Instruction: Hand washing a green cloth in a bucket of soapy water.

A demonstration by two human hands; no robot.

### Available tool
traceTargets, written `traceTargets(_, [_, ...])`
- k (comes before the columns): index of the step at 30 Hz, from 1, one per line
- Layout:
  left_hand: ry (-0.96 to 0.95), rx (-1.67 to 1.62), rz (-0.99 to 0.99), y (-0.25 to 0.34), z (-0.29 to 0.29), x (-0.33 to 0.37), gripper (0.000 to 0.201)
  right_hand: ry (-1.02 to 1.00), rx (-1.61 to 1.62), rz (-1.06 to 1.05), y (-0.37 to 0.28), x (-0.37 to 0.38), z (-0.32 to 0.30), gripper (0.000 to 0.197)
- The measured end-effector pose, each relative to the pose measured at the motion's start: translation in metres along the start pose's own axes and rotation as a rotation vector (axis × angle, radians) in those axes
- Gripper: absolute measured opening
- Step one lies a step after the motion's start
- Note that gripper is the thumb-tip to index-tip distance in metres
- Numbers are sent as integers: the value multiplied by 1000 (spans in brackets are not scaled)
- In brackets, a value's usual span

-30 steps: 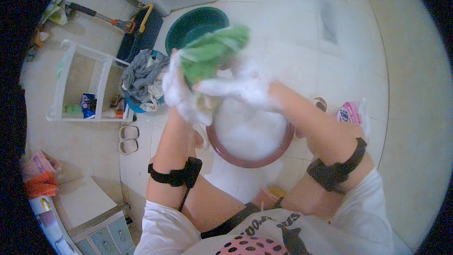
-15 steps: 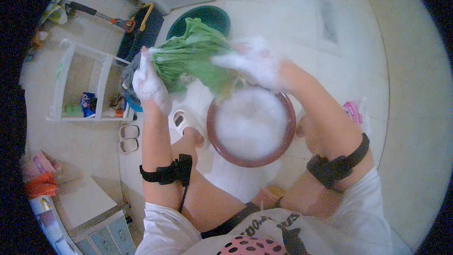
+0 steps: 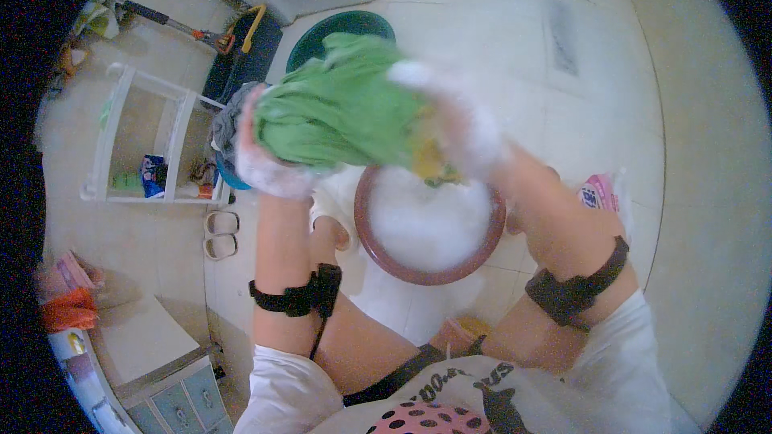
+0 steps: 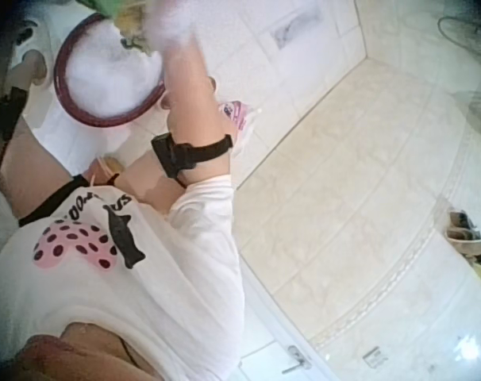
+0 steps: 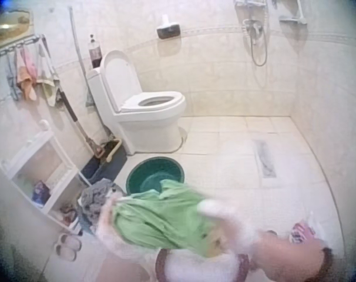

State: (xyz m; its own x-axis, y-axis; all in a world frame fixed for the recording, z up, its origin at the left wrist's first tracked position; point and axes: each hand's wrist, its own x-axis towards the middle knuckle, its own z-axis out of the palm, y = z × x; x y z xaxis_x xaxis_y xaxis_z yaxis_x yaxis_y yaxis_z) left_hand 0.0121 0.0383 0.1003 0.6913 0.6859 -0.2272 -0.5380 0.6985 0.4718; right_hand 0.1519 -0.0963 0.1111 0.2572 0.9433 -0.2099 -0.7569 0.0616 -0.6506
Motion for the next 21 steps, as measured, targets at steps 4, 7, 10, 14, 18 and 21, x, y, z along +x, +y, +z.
traceTargets(4, [-248, -79, 112, -70, -42, 8, 43, -35, -1328, -318, 42, 14, 26, 43])
traceTargets(7, [-328, -213, 10, -82, -35, 1, 46, 13, -1259, -469, 43, 36, 7, 39])
traceTargets(10, [138, 10, -209, -73, 21, -11, 49, 130, -1015, -513, 34, 43, 2, 34])
traceTargets(14, [123, 247, 34, -49, 23, -4, 45, 426, -1571, -1085, 14, 59, -32, 34])
traceTargets(18, [50, 48, 210, -15, 13, 9, 40, 95, 86, -149, 10, 41, 11, 25])
traceTargets(21, [133, 76, 229, -23, -4, 18, 37, 147, -513, -480, 61, 47, 4, 19])
